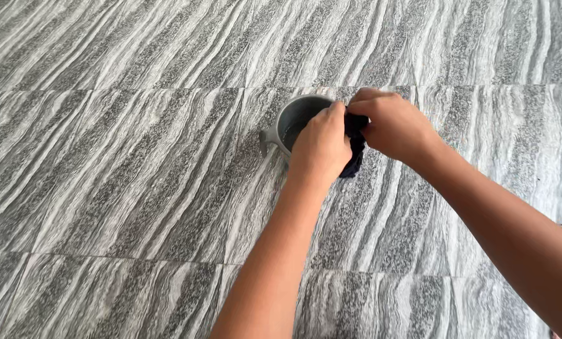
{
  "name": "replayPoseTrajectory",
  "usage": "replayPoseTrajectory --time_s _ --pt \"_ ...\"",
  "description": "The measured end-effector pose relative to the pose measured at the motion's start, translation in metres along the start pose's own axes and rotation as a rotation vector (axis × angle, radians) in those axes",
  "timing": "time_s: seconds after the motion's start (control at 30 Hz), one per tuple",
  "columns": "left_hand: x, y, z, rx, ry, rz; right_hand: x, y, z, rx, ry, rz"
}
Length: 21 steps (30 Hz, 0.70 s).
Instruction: The person wipes a gray marble-patterned tiled floor with a black cloth. They dip the cloth into a metal cup containing a dark liquid, wring it out, and continue wiping the floor surface.
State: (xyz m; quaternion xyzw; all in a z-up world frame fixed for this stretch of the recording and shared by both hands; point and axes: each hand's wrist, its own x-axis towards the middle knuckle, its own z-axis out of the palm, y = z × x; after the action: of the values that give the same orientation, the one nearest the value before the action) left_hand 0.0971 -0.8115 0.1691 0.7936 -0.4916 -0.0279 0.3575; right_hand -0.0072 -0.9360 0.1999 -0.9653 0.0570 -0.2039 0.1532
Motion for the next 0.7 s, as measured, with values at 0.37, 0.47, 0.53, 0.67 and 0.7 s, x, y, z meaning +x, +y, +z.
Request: replayPoseTrajectory --time_s 0.37,0.47,0.53,0.67,0.7 --pt "0.017 0.042 -0.002 0.038 -0.035 -0.241 -0.002 0.026 0.015 0.183 -0.073 0.204" --pt "0.026 0.057 0.010 0.239 -0.062 -0.193 -0.008 0.042 0.019 0.212 -0.125 0.223" --pt "0.035 0.065 0.020 0.381 -0.138 -0.186 -0.004 0.058 0.022 0.203 -0.182 0.231" --pt "0.038 0.078 0.045 0.588 -0.209 -0.167 -0.013 0.083 0.041 0.200 -0.328 0.296" --pt "0.037 0.078 0.051 0.612 -0.197 -0.141 -0.016 0.089 0.047 0.201 -0.359 0.311"
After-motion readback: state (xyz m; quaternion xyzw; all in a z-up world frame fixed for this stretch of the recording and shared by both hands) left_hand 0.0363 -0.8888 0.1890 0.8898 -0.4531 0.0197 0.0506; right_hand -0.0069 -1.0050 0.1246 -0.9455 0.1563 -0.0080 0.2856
